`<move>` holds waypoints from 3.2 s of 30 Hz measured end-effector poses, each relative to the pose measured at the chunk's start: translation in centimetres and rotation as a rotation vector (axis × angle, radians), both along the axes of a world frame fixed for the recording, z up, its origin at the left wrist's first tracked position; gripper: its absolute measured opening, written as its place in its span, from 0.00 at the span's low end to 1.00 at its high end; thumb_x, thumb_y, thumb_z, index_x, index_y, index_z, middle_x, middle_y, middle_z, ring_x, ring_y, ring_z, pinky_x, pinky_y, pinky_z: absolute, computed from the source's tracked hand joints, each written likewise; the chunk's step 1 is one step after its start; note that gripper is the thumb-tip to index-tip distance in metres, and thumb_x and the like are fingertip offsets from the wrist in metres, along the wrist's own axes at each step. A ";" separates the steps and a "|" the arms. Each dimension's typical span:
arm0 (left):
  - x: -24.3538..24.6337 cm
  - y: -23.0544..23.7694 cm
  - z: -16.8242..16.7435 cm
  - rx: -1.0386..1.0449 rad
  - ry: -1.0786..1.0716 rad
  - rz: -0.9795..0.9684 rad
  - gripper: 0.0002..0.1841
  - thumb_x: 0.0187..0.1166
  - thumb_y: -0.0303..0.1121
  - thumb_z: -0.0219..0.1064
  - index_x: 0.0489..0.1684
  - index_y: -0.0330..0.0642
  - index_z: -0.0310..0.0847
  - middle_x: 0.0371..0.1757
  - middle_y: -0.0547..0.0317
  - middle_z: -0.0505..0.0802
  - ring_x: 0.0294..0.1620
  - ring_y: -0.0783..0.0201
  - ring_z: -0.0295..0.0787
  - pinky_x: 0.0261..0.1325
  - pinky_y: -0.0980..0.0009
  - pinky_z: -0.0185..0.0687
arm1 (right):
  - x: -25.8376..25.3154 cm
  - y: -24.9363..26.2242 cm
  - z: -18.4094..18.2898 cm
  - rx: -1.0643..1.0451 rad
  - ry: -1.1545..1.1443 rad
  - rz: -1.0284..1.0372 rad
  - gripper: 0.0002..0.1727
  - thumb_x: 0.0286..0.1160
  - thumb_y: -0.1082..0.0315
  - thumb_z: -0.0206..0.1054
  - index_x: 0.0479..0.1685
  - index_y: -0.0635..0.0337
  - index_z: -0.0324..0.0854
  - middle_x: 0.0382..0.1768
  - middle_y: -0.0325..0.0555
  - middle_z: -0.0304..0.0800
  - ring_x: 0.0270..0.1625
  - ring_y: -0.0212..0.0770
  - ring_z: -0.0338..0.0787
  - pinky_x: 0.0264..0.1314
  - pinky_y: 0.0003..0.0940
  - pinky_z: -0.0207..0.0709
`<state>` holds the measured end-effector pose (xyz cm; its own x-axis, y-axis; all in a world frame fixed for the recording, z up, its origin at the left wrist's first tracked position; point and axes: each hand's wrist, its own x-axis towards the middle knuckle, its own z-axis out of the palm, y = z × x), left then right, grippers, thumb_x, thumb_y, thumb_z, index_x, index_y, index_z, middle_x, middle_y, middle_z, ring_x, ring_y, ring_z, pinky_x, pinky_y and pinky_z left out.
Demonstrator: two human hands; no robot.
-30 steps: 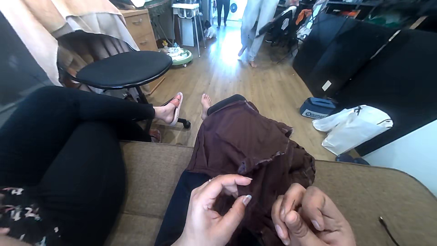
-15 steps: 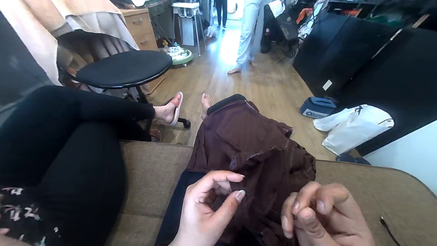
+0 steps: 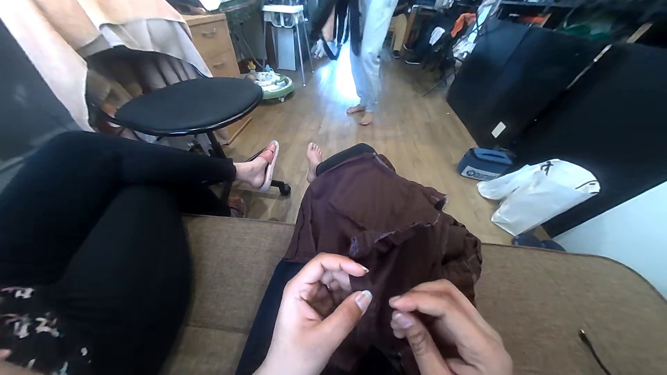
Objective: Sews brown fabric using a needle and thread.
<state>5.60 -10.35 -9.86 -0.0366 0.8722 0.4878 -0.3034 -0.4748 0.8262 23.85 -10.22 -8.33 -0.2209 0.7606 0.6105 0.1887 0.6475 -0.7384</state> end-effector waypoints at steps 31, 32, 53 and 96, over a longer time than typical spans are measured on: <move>0.1 0.0 0.0 -0.042 -0.064 -0.052 0.13 0.69 0.18 0.73 0.44 0.46 0.79 0.37 0.72 0.91 0.36 0.81 0.88 0.41 0.83 0.87 | -0.8 0.3 -0.7 -0.057 0.060 -0.021 0.07 0.81 0.64 0.70 0.42 0.59 0.88 0.40 0.39 0.83 0.34 0.19 0.85 0.36 0.11 0.84; 0.2 -0.1 0.1 -0.046 -0.061 -0.055 0.14 0.69 0.19 0.74 0.42 0.48 0.78 0.37 0.73 0.89 0.35 0.82 0.87 0.40 0.84 0.86 | -0.7 0.3 -0.7 -0.082 0.085 -0.009 0.07 0.80 0.64 0.71 0.42 0.59 0.88 0.39 0.38 0.83 0.32 0.19 0.85 0.34 0.12 0.85; 1.5 -0.6 -0.1 0.063 0.160 0.137 0.15 0.70 0.23 0.77 0.41 0.45 0.71 0.36 0.69 0.91 0.38 0.82 0.87 0.41 0.86 0.83 | -1.6 -1.4 0.1 0.390 -0.098 0.001 0.10 0.86 0.65 0.62 0.33 0.53 0.78 0.41 0.39 0.82 0.57 0.29 0.83 0.71 0.17 0.72; 0.7 -0.2 -0.2 -0.008 -0.074 0.083 0.13 0.69 0.22 0.75 0.36 0.50 0.76 0.32 0.74 0.87 0.31 0.85 0.82 0.33 0.88 0.78 | 1.0 -0.1 0.8 -0.002 0.226 0.059 0.11 0.92 0.62 0.58 0.62 0.36 0.80 0.39 0.24 0.83 0.26 0.14 0.78 0.27 0.09 0.73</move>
